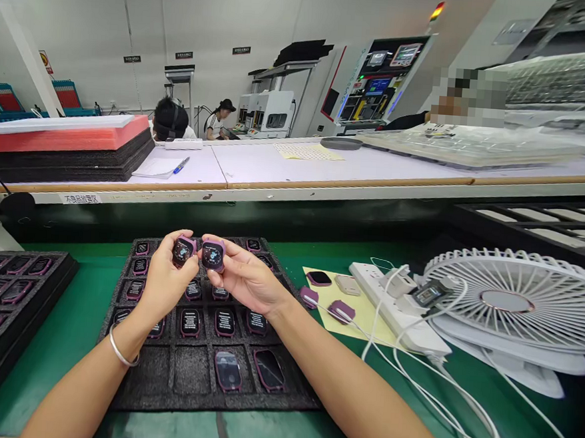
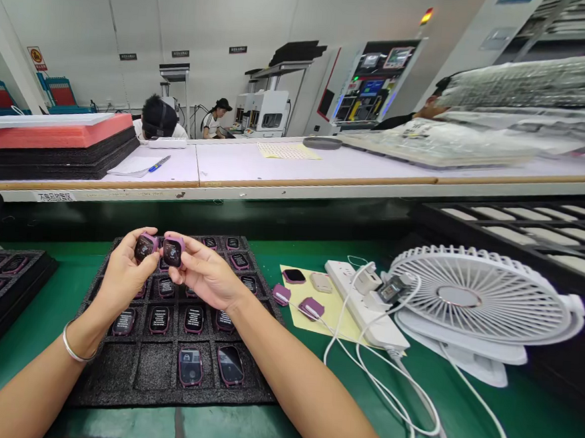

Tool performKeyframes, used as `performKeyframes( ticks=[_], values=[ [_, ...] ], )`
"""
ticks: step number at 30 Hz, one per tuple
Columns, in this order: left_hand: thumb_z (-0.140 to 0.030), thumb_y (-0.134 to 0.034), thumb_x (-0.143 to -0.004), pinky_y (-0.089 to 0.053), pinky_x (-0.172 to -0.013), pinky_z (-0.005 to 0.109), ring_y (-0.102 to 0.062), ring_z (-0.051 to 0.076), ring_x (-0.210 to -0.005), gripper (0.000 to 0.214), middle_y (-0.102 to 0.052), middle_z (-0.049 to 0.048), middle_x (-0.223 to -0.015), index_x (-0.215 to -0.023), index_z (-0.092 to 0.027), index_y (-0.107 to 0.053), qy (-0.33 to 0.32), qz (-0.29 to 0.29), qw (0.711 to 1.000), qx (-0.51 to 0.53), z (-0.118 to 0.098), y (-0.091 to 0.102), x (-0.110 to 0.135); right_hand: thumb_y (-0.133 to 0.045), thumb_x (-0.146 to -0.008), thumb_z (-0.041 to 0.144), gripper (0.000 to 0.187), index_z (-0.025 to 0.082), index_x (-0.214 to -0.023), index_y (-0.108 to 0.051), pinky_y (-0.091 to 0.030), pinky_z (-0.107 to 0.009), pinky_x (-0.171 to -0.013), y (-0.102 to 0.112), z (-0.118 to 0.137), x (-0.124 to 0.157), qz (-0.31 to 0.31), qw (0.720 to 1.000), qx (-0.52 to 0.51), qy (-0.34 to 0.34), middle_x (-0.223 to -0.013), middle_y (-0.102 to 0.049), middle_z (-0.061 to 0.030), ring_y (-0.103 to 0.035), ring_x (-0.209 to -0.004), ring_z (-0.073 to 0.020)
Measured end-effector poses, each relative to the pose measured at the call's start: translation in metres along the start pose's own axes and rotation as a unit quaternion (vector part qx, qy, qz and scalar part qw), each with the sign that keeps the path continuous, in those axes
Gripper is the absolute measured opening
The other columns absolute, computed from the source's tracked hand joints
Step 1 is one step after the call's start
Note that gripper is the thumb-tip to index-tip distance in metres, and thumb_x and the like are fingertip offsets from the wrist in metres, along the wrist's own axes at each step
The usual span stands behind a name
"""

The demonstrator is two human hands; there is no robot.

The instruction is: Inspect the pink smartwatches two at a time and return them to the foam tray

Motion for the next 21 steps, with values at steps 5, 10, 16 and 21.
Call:
performKeyframes(
  ticks=[5,10,16,21],
  values=[
    [-0.025,-0.063,-0.071,-0.048,-0.083,0.031,-0.061,0.017,-0.086,0.042,-0.064,0.0043,-0.1,-0.112,-0.018,-0.059,-0.01,-0.003,0.999,-0.032,-0.0018,0.0012,0.001,-0.081,-0.077,0.03,0.045,0.023,-0.119,-0.068,-0.043,-0.026,-0.062,0.0008,0.0001,0.0,0.009,1.0,0.0,0.002,-0.103,-0.066,-0.0036,-0.055,-0.066,-0.0112],
    [-0.024,-0.062,-0.072,-0.048,-0.08,0.03,-0.06,0.016,-0.086,0.043,-0.064,0.0041,-0.099,-0.114,-0.017,-0.059,-0.018,-0.009,0.999,-0.036,-0.0014,0.0017,0.0007,-0.078,-0.081,0.031,0.043,0.023,-0.121,-0.066,-0.043,-0.027,-0.064,0.0023,-0.0001,0.0003,0.008,1.0,0.01,0.007,-0.105,-0.066,-0.0051,-0.054,-0.067,-0.0109],
    [-0.025,-0.064,-0.073,-0.048,-0.081,0.029,-0.061,0.016,-0.085,0.042,-0.064,0.0044,-0.099,-0.115,-0.017,-0.059,-0.015,-0.004,0.999,-0.033,-0.0009,0.0012,0.0006,-0.08,-0.078,0.031,0.045,0.022,-0.119,-0.067,-0.043,-0.027,-0.062,0.0026,-0.0008,0.0005,0.003,1.0,0.009,0.0,-0.101,-0.066,-0.0041,-0.054,-0.066,-0.0113],
    [-0.027,-0.065,-0.074,-0.048,-0.08,0.029,-0.061,0.016,-0.086,0.043,-0.064,0.0048,-0.101,-0.115,-0.017,-0.06,-0.01,0.0,1.0,-0.024,-0.0006,0.001,0.0009,-0.08,-0.078,0.031,0.043,0.023,-0.119,-0.068,-0.043,-0.027,-0.063,0.0025,-0.0004,0.0006,-0.002,1.0,0.009,0.0,-0.101,-0.066,-0.0039,-0.053,-0.066,-0.0121]
  ],
)
Point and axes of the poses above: each hand's wrist, its own x-axis away from the middle knuckle, its own y-axis out of the back of the hand, z = x × y, the point moved 4 cm from there along -x, towards the middle knuckle
